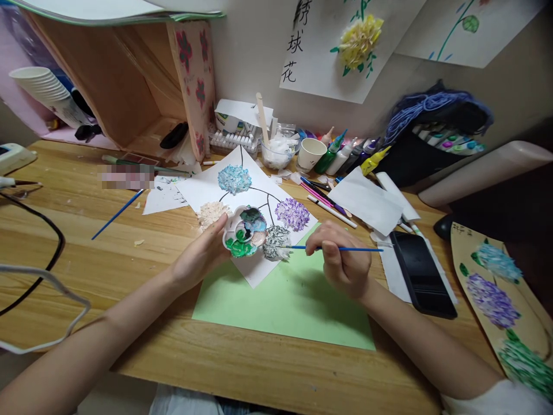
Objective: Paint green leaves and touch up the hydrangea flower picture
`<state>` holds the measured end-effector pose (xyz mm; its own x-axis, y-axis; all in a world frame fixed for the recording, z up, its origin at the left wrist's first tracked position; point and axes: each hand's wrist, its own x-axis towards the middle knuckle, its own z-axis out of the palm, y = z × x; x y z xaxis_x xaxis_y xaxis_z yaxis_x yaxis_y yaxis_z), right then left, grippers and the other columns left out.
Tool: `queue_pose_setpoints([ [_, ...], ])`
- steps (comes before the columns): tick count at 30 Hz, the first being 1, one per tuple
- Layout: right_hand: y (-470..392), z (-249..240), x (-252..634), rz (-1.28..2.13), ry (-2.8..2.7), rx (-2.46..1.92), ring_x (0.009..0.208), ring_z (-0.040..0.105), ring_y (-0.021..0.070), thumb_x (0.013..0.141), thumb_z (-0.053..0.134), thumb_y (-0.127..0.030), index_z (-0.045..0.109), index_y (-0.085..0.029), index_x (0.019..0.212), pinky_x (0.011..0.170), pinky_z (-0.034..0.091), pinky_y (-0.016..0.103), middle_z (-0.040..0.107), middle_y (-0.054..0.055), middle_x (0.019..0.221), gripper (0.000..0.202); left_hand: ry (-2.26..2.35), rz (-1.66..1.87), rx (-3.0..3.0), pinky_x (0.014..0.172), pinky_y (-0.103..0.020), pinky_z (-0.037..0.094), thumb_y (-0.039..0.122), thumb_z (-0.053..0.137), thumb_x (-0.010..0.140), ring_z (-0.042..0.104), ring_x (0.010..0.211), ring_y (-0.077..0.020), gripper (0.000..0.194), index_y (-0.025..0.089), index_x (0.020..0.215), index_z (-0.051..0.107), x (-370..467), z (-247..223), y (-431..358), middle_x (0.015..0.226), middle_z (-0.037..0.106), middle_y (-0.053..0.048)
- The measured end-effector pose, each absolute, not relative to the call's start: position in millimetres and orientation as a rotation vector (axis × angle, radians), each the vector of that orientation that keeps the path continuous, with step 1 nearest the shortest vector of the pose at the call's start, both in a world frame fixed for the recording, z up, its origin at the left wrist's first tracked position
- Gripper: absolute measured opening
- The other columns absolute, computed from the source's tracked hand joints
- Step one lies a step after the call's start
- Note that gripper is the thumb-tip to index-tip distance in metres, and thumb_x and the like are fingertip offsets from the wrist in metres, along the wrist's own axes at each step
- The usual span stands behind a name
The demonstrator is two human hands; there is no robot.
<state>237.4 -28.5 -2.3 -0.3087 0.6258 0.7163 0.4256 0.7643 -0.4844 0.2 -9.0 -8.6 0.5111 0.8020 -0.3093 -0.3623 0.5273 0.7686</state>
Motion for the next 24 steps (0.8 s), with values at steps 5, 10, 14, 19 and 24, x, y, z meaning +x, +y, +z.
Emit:
queue_pose_setpoints([
  [5,-28.3,-2.9,236.4,0.227,-2.032,-0.777,0.058,0.048,0.0141,0.098,0.035,-0.019,0.053,-0.019,0.075,0.057,0.040,0.028,0.057,0.003,0.061,0.029,0.664,0.787,0.695,0.115,-0.041,0.024,0.053,0.042,0.092,0.041,0.136,-0.0273,0.053,0.025,0.135,0.053,0.3,-9.8,-9.1,0.135,0.060,-0.004],
  [10,-29.3,-0.7,236.8,0.231,-1.984,-0.788,0.059,0.049,0.0139,0.099,0.033,-0.020,0.053,-0.020,0.075,0.057,0.041,0.028,0.057,0.002,0.062,0.031,0.687,0.781,0.686,0.114,-0.041,0.026,0.054,0.045,0.090,0.038,0.138,-0.0285,0.053,0.025,0.133,0.055,0.3,-8.3,-9.0,0.138,0.057,-0.003],
  [14,-28.5,-0.2,236.0,0.202,-2.042,-0.790,0.058,0.048,0.0138,0.098,0.034,-0.020,0.054,-0.019,0.075,0.057,0.041,0.028,0.057,0.002,0.062,0.030,0.664,0.771,0.691,0.115,-0.041,0.024,0.054,0.043,0.091,0.036,0.139,-0.0275,0.052,0.026,0.134,0.054,-0.6,-9.9,-8.8,0.140,0.056,-0.002],
  [19,-29.2,-0.5,239.4,0.258,-1.951,-0.804,0.057,0.051,0.0137,0.099,0.032,-0.024,0.055,-0.019,0.073,0.056,0.042,0.028,0.058,0.002,0.061,0.035,0.660,0.770,0.703,0.115,-0.042,0.023,0.054,0.042,0.091,0.037,0.138,-0.0284,0.051,0.027,0.132,0.056,-0.6,-11.7,-8.7,0.140,0.056,-0.002],
  [24,-29.5,-3.2,243.2,0.126,-1.760,-0.700,0.062,0.060,0.0164,0.099,0.035,-0.031,0.062,-0.020,0.083,0.059,0.046,0.032,0.065,0.003,0.067,0.033,0.684,0.776,0.690,0.115,-0.042,0.024,0.054,0.043,0.091,0.038,0.138,-0.0281,0.051,0.027,0.132,0.056,-0.1,-11.3,-9.7,0.139,0.056,-0.002],
])
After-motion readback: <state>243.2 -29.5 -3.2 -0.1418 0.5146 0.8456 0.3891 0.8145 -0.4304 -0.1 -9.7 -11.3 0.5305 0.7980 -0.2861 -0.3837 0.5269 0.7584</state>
